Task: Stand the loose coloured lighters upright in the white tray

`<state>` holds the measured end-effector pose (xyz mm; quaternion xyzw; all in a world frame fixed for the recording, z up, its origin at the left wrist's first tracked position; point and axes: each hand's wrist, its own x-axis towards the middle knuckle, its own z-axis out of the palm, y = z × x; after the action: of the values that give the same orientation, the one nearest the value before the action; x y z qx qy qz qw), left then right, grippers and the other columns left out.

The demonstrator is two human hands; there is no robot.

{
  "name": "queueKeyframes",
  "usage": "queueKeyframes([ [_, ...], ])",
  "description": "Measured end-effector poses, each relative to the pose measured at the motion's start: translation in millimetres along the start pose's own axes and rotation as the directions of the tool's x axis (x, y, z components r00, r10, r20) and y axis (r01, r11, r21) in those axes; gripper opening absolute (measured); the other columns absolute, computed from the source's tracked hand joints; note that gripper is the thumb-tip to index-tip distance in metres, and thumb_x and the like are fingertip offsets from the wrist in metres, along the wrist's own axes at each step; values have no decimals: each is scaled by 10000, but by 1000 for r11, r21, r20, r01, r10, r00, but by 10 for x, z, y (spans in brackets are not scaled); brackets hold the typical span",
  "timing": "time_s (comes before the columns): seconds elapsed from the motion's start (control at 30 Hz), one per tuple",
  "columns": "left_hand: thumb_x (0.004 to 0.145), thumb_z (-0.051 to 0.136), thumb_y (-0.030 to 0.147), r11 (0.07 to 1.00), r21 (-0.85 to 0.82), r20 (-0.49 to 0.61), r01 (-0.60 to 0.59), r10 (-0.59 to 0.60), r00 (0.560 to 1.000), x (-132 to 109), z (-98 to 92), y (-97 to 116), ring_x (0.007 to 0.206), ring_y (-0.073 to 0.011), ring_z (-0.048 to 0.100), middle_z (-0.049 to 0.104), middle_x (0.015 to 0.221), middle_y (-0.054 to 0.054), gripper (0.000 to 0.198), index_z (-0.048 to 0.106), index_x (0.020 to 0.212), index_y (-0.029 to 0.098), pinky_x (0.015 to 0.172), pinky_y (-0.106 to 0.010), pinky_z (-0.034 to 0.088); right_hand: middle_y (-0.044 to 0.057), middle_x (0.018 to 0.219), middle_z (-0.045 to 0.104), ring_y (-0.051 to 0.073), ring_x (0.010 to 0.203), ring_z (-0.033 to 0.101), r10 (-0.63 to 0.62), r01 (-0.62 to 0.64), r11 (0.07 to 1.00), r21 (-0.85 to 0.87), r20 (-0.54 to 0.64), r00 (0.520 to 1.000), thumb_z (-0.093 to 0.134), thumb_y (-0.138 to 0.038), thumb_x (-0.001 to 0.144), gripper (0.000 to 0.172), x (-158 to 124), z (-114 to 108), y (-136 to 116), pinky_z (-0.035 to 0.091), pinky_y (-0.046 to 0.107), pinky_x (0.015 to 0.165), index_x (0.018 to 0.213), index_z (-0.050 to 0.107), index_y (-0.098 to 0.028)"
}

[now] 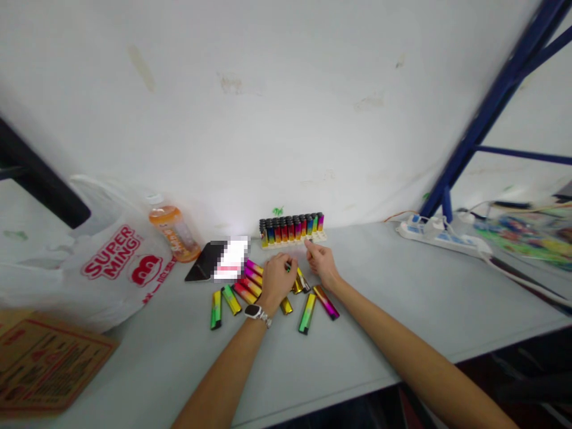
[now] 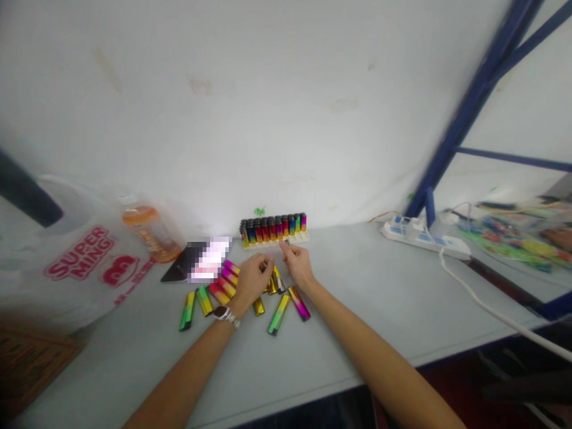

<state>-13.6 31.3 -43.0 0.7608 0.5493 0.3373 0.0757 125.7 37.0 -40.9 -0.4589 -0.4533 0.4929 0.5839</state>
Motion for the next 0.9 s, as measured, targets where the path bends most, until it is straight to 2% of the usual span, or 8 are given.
queueKeyframes([
  [0.2, 909, 483, 271, 1000, -16, -2, 4, -4, 1000, 8, 5, 0, 689, -137, 533, 600, 733, -8, 251, 572, 691, 185, 678, -266, 350, -74, 418, 285, 68, 399, 236, -114, 110, 989, -99, -38, 993, 568, -605, 801, 542, -24, 62, 92, 178, 251, 411, 489, 359, -215],
  [0.43, 912, 480, 280, 1000, -12, -2, 3, -3, 1000, 10, 9, 0, 709, -143, 540, 594, 722, -11, 261, 568, 686, 185, 682, -266, 352, -63, 425, 329, 92, 420, 294, -189, 166, 972, -167, -134, 973, 490, -476, 827, 416, 64, 55, 217, 209, 253, 427, 519, 371, -223],
  [0.9, 914, 484, 274, 1000, 9, 6, 1, -1, 1000, 4, -21, 28, 692, -144, 535, 594, 718, -13, 262, 590, 694, 180, 670, -277, 349, -60, 442, 326, 89, 421, 279, -154, 137, 982, -130, -128, 980, 519, -518, 831, 449, 31, 55, 197, 208, 255, 419, 530, 361, -224],
])
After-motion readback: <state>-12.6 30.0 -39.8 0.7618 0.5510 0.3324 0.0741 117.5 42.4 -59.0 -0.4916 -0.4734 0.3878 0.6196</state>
